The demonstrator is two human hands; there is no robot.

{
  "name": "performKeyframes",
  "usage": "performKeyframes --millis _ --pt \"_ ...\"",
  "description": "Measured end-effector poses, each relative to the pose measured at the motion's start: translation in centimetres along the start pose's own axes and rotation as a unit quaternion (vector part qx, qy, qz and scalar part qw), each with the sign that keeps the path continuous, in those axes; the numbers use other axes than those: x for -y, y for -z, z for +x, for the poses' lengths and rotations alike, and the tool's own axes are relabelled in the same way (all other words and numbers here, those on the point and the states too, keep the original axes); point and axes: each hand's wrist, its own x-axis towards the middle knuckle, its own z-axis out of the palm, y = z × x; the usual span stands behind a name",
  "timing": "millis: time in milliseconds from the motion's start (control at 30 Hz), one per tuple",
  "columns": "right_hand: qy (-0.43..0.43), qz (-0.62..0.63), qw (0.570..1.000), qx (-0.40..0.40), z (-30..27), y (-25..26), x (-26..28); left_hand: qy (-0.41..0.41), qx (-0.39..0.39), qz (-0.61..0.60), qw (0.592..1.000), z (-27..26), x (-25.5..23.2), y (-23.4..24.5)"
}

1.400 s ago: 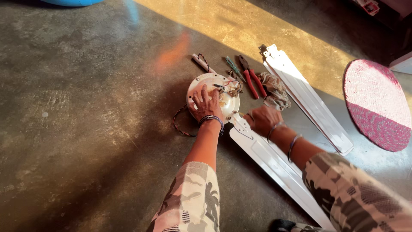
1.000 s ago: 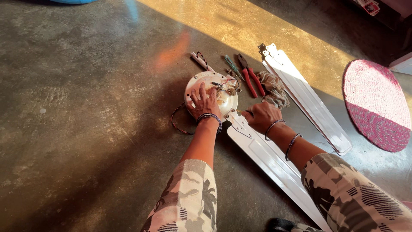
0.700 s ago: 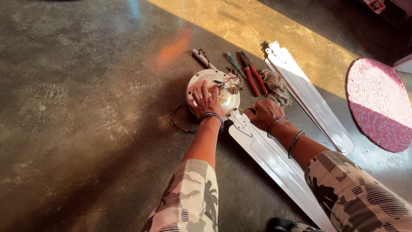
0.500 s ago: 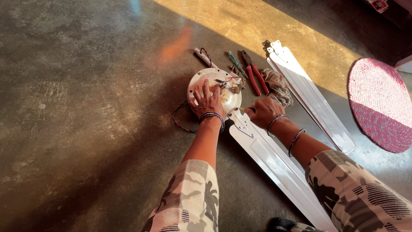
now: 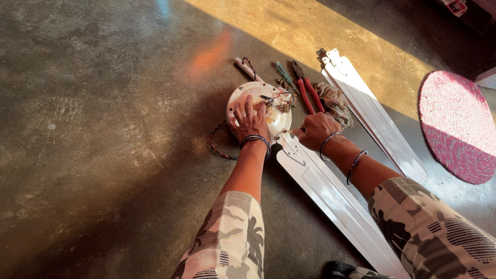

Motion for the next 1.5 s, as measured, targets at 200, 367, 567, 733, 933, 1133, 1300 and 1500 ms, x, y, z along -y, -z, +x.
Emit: performKeyframes --millis 200,367,567,733,933,1133,1300,1500 --pt "0.005 -0.023 0.999 0.037 1.6 -0.3 -0.4 0.009 0.021 -0.003 1.000 0.6 0.4 -1.4" --pt "0.000 0.003 0.988 0.152 5.1 0.7 -0.6 0.004 -0.001 0.011 1.000 0.9 0.2 -1.3" --pt "0.002 -0.061 0.993 0.105 6.5 1.2 -0.2 0.021 0.066 0.015 0.998 0.1 -0.7 0.8" --pt "0.023 -0.140 0.984 0.110 5.9 2.3 0.8 0.017 0.069 0.013 0.997 0.2 -0.8 1.1" --pt "0.103 -0.220 0.960 0.142 5.9 4.4 2.4 0.006 0.052 0.014 0.999 0.8 -0.2 -0.7" --pt "0.131 -0.233 0.953 0.144 6.6 4.5 3.0 -0.006 0.025 0.012 1.000 0.8 0.2 -2.0" --pt "0.177 -0.266 0.937 0.140 7.7 4.4 3.2 -0.015 0.027 0.016 0.999 0.8 0.3 -1.7" --pt "0.166 -0.265 0.939 0.140 7.6 4.5 3.4 -0.011 0.023 -0.001 1.000 0.7 0.1 -1.2"
